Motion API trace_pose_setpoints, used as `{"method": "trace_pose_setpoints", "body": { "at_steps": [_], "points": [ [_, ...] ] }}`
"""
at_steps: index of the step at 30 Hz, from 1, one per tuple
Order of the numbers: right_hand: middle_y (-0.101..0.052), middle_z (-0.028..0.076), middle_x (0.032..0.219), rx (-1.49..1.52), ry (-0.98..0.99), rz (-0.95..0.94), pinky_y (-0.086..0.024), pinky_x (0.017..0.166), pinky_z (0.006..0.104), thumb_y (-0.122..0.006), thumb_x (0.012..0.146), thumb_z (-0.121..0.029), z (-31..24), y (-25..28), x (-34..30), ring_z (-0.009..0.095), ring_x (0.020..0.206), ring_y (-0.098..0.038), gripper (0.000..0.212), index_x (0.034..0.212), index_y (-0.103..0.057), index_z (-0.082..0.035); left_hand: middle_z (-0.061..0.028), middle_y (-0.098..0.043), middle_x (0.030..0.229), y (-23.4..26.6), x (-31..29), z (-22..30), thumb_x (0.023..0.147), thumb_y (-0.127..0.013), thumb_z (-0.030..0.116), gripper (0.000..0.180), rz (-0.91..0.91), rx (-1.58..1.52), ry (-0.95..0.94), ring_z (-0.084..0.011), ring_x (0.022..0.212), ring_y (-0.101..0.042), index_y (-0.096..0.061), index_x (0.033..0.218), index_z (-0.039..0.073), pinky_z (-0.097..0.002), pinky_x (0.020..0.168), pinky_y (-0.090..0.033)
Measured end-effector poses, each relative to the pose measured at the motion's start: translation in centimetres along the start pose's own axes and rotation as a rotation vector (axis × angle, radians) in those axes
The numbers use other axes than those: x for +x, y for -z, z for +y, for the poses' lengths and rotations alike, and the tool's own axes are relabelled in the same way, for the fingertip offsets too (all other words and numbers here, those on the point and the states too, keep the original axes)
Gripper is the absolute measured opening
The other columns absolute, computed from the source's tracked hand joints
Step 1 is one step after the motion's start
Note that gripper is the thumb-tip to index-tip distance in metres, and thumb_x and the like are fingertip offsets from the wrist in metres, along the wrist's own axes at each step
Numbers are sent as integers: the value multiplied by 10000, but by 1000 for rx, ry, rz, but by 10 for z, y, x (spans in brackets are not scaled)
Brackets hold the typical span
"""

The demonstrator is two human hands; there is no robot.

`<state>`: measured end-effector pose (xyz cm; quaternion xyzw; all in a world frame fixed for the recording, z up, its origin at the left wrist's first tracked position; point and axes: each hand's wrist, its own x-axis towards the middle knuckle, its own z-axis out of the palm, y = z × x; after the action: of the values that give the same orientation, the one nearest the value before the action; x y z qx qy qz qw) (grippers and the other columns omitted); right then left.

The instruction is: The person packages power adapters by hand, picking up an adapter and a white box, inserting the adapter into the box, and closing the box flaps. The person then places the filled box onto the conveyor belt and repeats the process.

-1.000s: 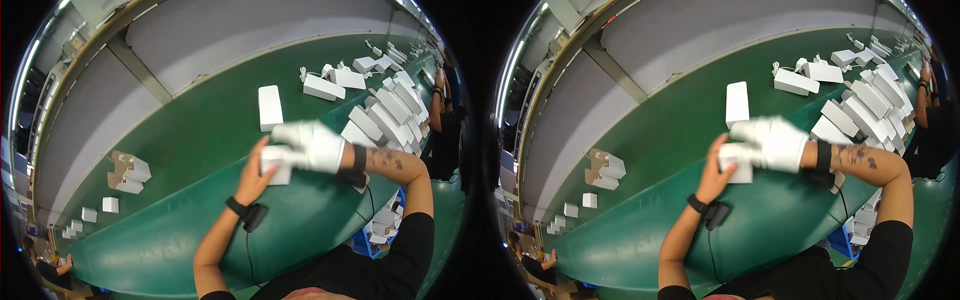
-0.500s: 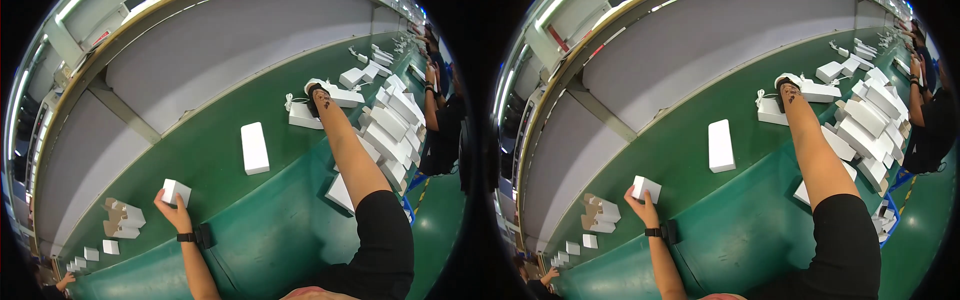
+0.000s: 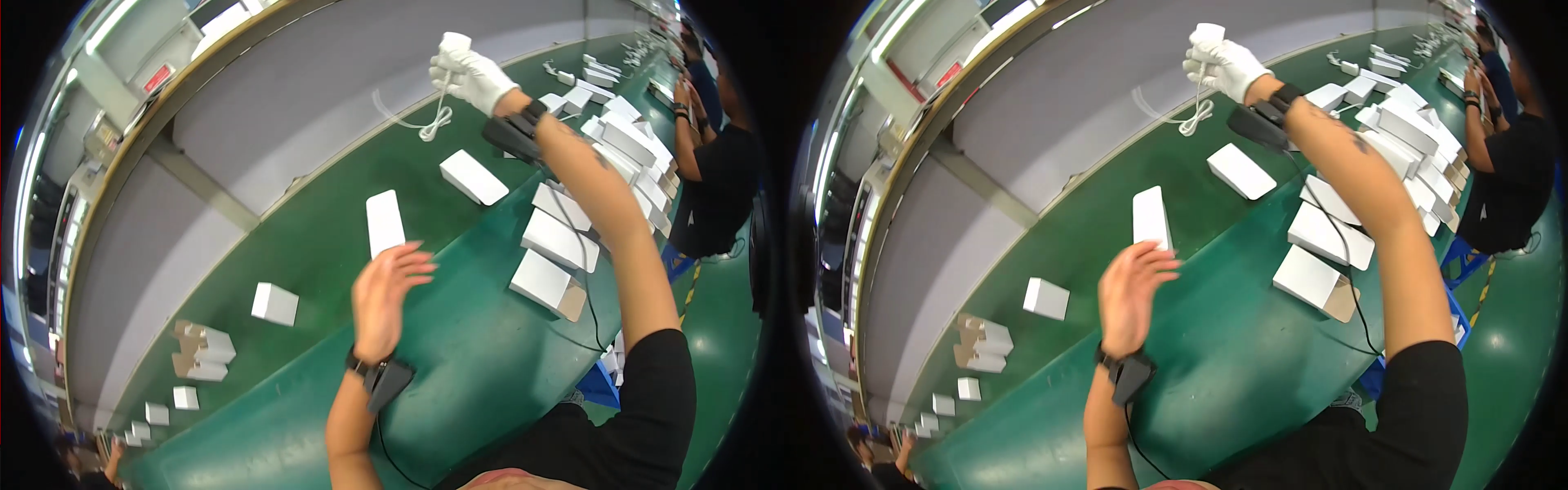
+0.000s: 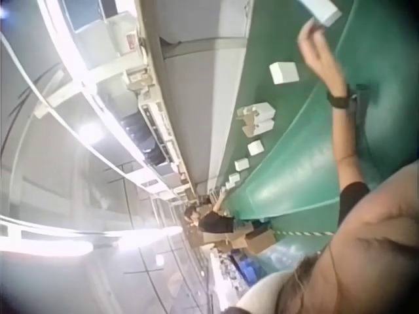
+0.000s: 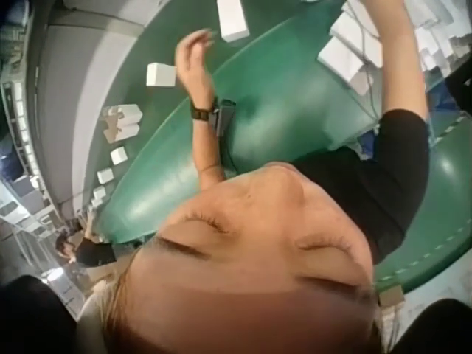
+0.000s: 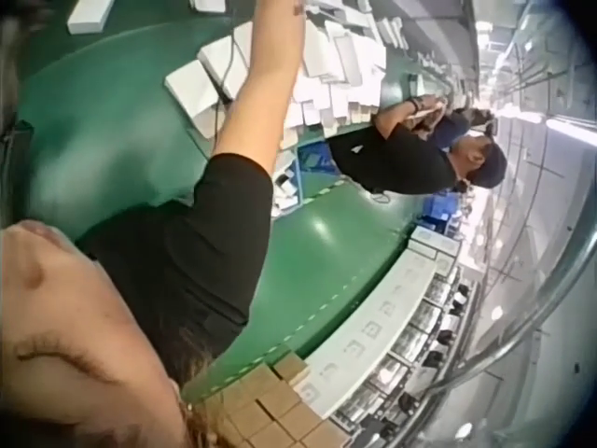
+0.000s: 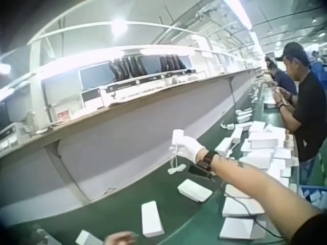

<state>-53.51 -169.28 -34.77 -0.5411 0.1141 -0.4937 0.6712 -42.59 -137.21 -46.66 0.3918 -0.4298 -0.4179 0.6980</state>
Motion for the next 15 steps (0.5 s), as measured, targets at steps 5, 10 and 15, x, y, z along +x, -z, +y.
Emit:
{"method": "trace_pose_setpoints", "body": {
  "at_steps": [5,10,15],
  "points": [
    [-598,75,1049,69,-83,-351,-504,770,311,-566,938,-253,-17,-47,-137,158,894,-602,374,1249,-485,-61,-215,-533,1220,-49,45,-18,997,-406,393,539,178,-848,231,-306,1098,-550,-358,1359,-3,-412,1046,-372],
    [-592,81,1063,-441,-368,-402,-484,734,279,-655,849,-267,3,-53,-258,147,881,-599,419,1179,-521,-45,-99,-589,932,8,58,-90,1001,-436,271,386,-292,-994,-19,-229,995,-573,-451,1285,10,-348,932,-427],
    [-548,116,1160,-1084,251,-542,-472,847,319,-710,781,-252,24,-25,-269,181,1010,-570,470,1158,-530,-36,-20,-524,748,-12,44,-62,999,-427,175,316,-260,-798,86,-171,926,-575,-490,1263,15,-284,855,-427]
  ]
}}
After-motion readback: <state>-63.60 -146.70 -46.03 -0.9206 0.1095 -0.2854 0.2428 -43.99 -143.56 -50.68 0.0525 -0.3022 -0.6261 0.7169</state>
